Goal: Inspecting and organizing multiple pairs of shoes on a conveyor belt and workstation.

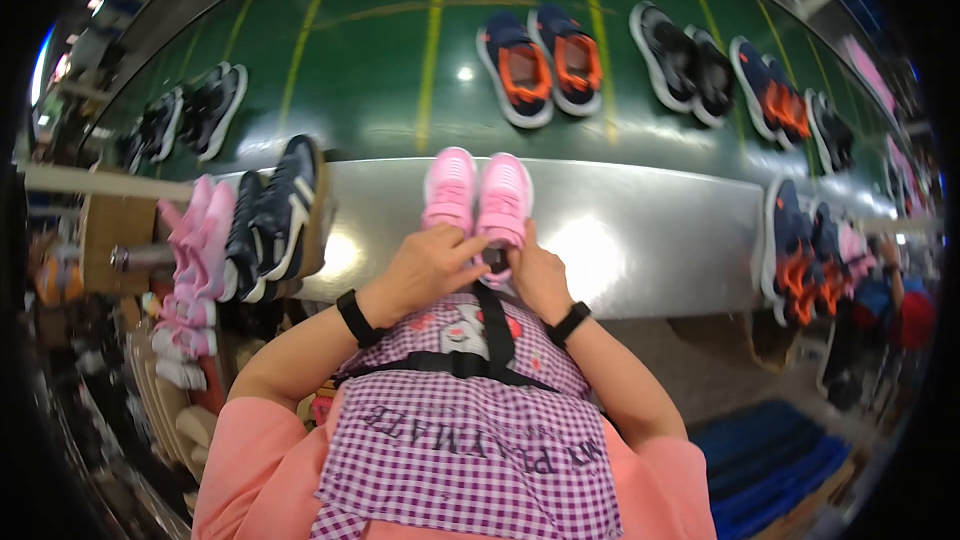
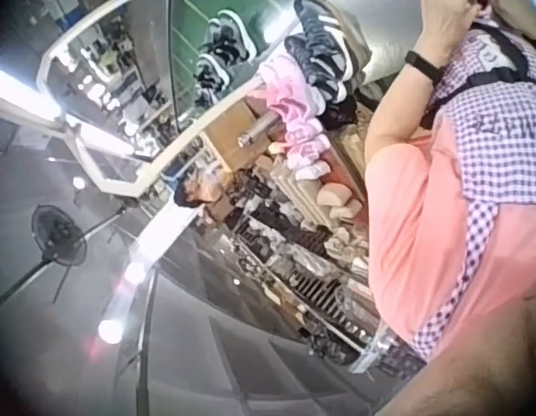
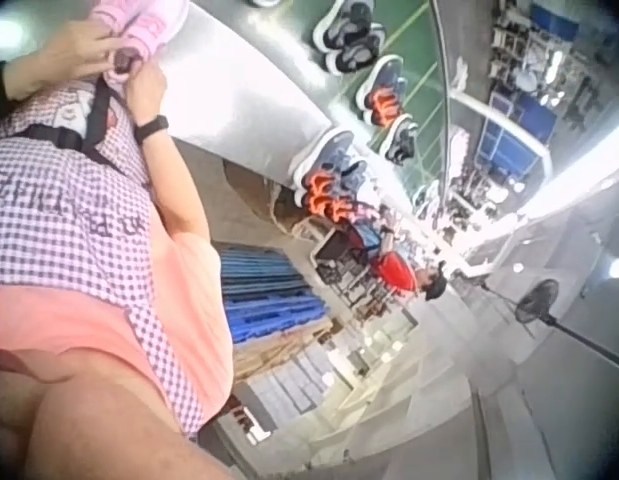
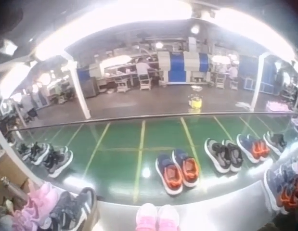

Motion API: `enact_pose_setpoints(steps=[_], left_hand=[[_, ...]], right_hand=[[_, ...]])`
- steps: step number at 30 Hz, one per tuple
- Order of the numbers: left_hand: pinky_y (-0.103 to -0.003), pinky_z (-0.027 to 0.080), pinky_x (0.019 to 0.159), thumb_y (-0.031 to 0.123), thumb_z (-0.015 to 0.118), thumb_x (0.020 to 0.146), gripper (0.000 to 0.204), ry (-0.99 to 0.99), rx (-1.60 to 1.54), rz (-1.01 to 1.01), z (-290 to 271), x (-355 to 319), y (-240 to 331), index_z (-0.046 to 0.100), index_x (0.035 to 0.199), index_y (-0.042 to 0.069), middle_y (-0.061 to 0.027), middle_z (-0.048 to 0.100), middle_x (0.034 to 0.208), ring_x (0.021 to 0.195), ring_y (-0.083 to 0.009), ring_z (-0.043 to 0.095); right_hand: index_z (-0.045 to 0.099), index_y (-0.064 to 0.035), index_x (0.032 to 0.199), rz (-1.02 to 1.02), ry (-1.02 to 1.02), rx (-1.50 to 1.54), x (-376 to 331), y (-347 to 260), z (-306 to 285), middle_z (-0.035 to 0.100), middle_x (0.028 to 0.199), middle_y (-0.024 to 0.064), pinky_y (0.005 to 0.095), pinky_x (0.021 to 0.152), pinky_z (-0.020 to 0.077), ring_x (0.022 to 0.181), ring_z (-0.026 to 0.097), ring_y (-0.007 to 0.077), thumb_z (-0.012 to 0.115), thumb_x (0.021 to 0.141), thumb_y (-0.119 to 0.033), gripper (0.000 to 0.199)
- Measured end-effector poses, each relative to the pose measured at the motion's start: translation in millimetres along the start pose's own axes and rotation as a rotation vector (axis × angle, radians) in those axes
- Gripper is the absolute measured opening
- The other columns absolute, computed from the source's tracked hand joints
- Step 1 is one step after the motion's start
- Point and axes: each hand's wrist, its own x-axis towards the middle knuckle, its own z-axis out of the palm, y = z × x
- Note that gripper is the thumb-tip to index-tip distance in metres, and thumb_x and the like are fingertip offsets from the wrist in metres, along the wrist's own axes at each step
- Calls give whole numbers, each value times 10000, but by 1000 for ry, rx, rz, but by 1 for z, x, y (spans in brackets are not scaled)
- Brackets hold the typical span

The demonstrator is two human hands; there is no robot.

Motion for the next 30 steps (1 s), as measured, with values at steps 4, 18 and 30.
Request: enact_pose_setpoints(steps=[4,18,30], left_hand=[[-397,491,667,335,718,743,720,-139,10,-146,-4,-28,-4,412,1391,262,-138,538,836,787,-301,565],[-421,464,661,377,776,629,365,166,-35,-236,-12,-5,-87,659,881,141,-105,536,820,805,-284,571],[-421,435,847,191,713,721,406,481,211,-378,-155,15,-274,605,1103,109,-101,570,1109,1038,-306,529]], right_hand=[[335,56,1315,-164,-61,-45,13,-9,6,607,653,239,492,552,481,613,611,410,482,913,-237,518],[430,-67,1338,107,-133,252,13,-3,-14,657,790,214,403,670,508,736,652,374,511,925,-290,476],[454,-14,1276,-49,100,-132,-2,-22,19,429,1300,253,458,1009,349,1183,411,428,648,798,-122,527]])
